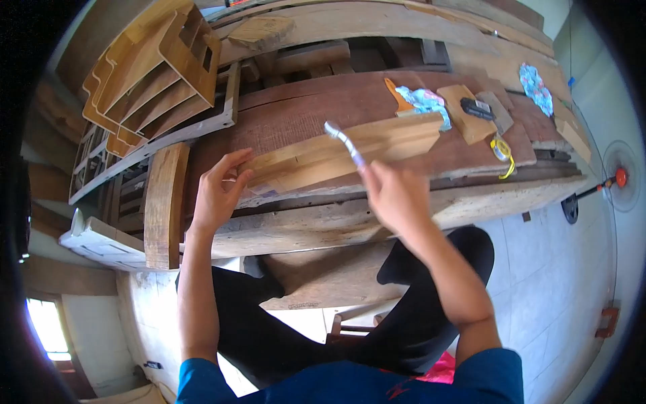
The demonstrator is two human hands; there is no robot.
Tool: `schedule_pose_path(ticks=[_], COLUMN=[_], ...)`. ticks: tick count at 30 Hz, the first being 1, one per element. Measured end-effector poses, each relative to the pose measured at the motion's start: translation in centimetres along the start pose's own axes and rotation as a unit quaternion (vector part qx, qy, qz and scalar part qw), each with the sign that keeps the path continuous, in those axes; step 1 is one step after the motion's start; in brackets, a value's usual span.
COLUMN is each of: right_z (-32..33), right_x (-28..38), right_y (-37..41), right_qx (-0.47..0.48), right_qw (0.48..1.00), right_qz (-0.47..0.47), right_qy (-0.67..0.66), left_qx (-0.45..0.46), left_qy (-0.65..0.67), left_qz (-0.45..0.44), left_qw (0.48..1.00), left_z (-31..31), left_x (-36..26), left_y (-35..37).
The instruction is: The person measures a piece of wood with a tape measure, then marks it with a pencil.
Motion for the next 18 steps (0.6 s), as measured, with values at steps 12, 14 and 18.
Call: schedule_pose_path(ticks=[12, 14, 18], right_z=[-1.5, 0.0, -0.3], right_x=[2.3, 0.4, 1.1], right_y=[1.5, 0.1, 0.3], right_qx=[0.003, 0.008, -0.016], right_qw=[0.996, 0.999, 0.999], right_qz=[0.081, 0.007, 0.051], right_qy=[-0.023, -0.039, 0.007], left_qx=[-0.098, -0.104, -0.127], left_qy=[-0.135, -0.12, -0.082], left_qz=[-0.163, -0.155, -0.103], left_qw=[0.973, 0.975, 0.983], left_z=[-2.2, -2.8, -3.7], left_x=[-2.8, -3.0, -2.5], left_y=[-0.6, -0.9, -1.4])
Point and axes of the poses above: each hand's wrist, its own y-axis away from the middle knuckle, its own z-axis out of the back of the hand, x = y × z, the point moved 5 cm from there along -y, towards the middle knuckle, and after that the axes turned 7 degrees about z, right-handed, at the moved point
